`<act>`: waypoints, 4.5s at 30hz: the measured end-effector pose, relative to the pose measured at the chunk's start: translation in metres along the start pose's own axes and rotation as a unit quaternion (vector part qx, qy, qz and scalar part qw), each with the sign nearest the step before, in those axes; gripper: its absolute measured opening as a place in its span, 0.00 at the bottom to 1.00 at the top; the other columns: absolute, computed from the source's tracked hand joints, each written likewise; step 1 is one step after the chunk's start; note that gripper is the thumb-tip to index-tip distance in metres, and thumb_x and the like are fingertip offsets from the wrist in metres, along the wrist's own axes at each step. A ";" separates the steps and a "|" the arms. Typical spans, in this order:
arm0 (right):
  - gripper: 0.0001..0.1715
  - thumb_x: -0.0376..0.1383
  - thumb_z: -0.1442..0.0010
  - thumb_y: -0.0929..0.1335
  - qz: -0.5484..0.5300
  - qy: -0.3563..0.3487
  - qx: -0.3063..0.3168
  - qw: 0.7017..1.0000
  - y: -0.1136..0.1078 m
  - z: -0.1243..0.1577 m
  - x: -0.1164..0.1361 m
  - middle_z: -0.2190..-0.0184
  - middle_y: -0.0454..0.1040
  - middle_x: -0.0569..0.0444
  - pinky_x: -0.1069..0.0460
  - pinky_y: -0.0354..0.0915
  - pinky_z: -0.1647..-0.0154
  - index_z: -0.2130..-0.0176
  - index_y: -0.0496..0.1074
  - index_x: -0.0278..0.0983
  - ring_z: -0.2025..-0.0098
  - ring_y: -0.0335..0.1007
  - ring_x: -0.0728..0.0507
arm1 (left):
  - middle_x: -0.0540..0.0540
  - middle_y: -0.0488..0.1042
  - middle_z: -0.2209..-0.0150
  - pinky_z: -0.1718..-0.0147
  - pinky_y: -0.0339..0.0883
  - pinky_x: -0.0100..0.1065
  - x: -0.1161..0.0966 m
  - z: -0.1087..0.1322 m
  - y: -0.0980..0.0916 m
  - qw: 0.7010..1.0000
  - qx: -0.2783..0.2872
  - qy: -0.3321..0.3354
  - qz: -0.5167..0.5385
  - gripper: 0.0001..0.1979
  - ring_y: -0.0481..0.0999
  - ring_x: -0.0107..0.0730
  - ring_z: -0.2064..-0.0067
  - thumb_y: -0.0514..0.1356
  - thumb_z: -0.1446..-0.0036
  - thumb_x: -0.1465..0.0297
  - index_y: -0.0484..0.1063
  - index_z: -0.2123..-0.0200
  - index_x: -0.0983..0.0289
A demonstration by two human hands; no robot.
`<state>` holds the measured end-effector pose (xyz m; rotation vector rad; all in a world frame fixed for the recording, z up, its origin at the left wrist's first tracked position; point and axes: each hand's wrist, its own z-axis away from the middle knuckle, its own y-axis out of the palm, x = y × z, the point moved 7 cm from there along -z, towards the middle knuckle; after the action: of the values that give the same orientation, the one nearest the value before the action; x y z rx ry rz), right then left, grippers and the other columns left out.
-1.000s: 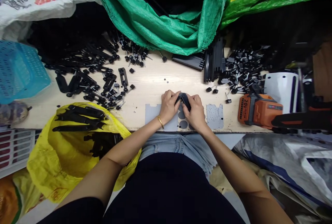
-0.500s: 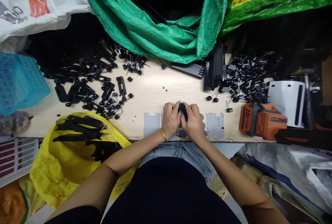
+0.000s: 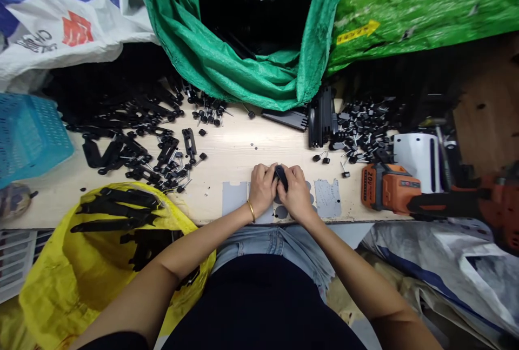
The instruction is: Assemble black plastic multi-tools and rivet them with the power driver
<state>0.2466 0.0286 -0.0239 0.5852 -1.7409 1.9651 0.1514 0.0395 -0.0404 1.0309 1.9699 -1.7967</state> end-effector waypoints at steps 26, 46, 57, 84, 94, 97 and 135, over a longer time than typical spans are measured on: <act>0.12 0.40 0.50 0.71 -0.254 0.244 -0.165 0.921 -0.191 -0.074 -0.093 0.72 0.70 0.48 0.48 0.60 0.72 0.73 0.69 0.32 0.73 0.64 0.50 | 0.59 0.66 0.57 0.50 0.54 0.46 0.023 0.007 -0.037 0.997 -0.036 -0.063 -0.037 0.30 0.64 0.44 0.53 0.55 0.48 0.74 0.56 0.40 0.62; 0.13 0.42 0.52 0.67 -0.116 0.121 -0.018 0.986 -0.068 -0.006 -0.061 0.76 0.67 0.53 0.48 0.60 0.66 0.68 0.67 0.36 0.72 0.63 0.43 | 0.52 0.67 0.68 0.66 0.64 0.32 -0.001 -0.017 -0.043 0.994 0.112 -0.005 -0.002 0.08 0.71 0.33 0.65 0.62 0.46 0.66 0.70 0.64 0.63; 0.12 0.41 0.56 0.68 -0.643 0.232 -0.062 0.727 -0.018 0.011 -0.031 0.79 0.68 0.60 0.48 0.68 0.68 0.71 0.64 0.40 0.73 0.69 0.46 | 0.55 0.77 0.70 0.70 0.65 0.31 0.006 0.025 -0.004 0.858 0.172 -0.279 0.395 0.10 0.75 0.34 0.67 0.56 0.45 0.66 0.65 0.62 0.66; 0.28 0.58 0.52 0.68 -0.627 0.256 -0.044 0.734 -0.026 0.027 -0.003 0.76 0.78 0.51 0.51 0.68 0.77 0.79 0.58 0.39 0.75 0.74 0.43 | 0.55 0.76 0.64 0.63 0.69 0.34 -0.043 0.044 -0.037 0.966 0.173 -0.112 0.159 0.09 0.77 0.37 0.62 0.55 0.41 0.72 0.68 0.56 0.65; 0.28 0.58 0.52 0.68 -0.584 0.247 -0.049 0.771 -0.019 0.026 -0.004 0.82 0.75 0.53 0.52 0.66 0.79 0.80 0.59 0.39 0.78 0.72 0.44 | 0.60 0.74 0.60 0.61 0.72 0.39 -0.047 0.057 -0.039 0.986 0.148 -0.051 0.064 0.14 0.76 0.41 0.60 0.52 0.41 0.73 0.61 0.51 0.66; 0.27 0.57 0.50 0.67 -0.575 0.261 -0.061 0.773 -0.007 0.030 -0.006 0.84 0.73 0.54 0.53 0.64 0.80 0.81 0.60 0.39 0.79 0.71 0.45 | 0.62 0.74 0.60 0.63 0.73 0.41 -0.047 0.064 -0.034 0.985 0.161 -0.055 0.031 0.16 0.77 0.42 0.60 0.52 0.42 0.75 0.59 0.50 0.68; 0.25 0.56 0.46 0.64 -0.667 0.253 -0.225 0.664 -0.012 0.052 -0.024 0.86 0.66 0.62 0.52 0.65 0.76 0.77 0.56 0.40 0.80 0.68 0.48 | 0.62 0.72 0.59 0.58 0.71 0.44 -0.064 0.054 -0.018 0.953 0.303 0.029 -0.006 0.16 0.74 0.43 0.55 0.51 0.42 0.76 0.58 0.49 0.67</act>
<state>0.2740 -0.0233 -0.0223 0.7022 -0.8085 0.4999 0.1712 -0.0314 0.0036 1.2452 1.4656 -2.4770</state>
